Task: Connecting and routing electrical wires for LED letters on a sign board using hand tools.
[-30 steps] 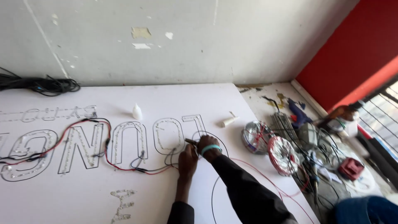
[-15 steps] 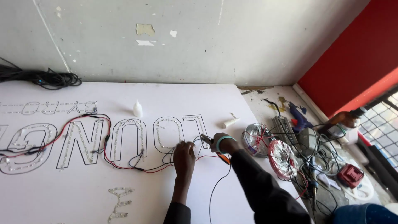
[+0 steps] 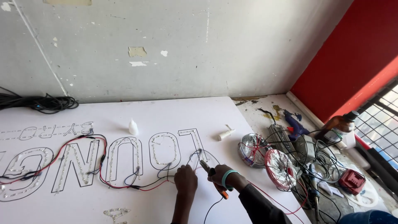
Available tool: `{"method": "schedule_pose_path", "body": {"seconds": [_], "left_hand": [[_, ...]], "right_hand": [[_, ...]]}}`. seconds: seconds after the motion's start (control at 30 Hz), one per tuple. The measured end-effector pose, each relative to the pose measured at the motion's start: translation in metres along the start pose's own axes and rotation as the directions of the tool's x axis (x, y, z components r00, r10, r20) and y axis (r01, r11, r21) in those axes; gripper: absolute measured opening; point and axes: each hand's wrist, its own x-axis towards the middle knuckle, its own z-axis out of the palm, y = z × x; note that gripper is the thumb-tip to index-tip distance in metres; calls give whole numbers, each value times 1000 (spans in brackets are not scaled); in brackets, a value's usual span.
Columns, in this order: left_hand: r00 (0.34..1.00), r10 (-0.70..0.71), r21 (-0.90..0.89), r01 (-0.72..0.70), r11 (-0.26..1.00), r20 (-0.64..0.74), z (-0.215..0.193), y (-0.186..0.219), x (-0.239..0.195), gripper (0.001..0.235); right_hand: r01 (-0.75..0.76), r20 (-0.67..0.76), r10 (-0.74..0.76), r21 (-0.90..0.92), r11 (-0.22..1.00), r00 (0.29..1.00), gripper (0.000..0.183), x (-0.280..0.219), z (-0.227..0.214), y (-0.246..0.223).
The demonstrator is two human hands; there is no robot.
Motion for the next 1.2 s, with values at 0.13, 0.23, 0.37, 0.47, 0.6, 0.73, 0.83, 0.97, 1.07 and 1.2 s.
{"method": "schedule_pose_path", "body": {"seconds": [0.13,0.23,0.37,0.47,0.6,0.73,0.83,0.97,1.07,1.2], "left_hand": [[994,-102,-330,88,940,-25,-22,12,3,15],[986,-159,-413,122,903,-56,-30,12,8,21],[990,-137,-473,103,875,-39,-43,6,6,20],[995,-103,-440,92,893,1,-47,8,4,17],[982,-133,-531,186,827,138,-63,14,3,18],[962,-209,-569,272,776,174,-75,12,6,28],[973,-192,-614,230,755,128,-74,14,1,32],[987,-115,-620,158,768,109,-91,13,-6,30],[990,-82,-595,134,792,114,-85,12,2,33],[987,-25,-502,-57,863,-157,-43,8,6,24]], "right_hand": [[22,14,-22,-26,999,1000,62,-16,-10,-25],[-67,19,64,141,988,998,36,-22,-13,-40],[-50,15,48,172,984,999,35,-18,-2,-52],[-37,-3,38,179,983,999,34,-14,-1,-55],[-23,-41,33,224,974,999,32,-12,-4,-57],[1,-77,21,272,962,997,32,0,-8,-69],[-14,-80,33,216,976,996,34,13,0,-61],[36,-182,-9,150,988,983,31,67,25,-45],[97,-321,-94,-7,995,942,27,105,33,-30],[2,-592,-95,-156,988,801,41,115,40,-26]]}}
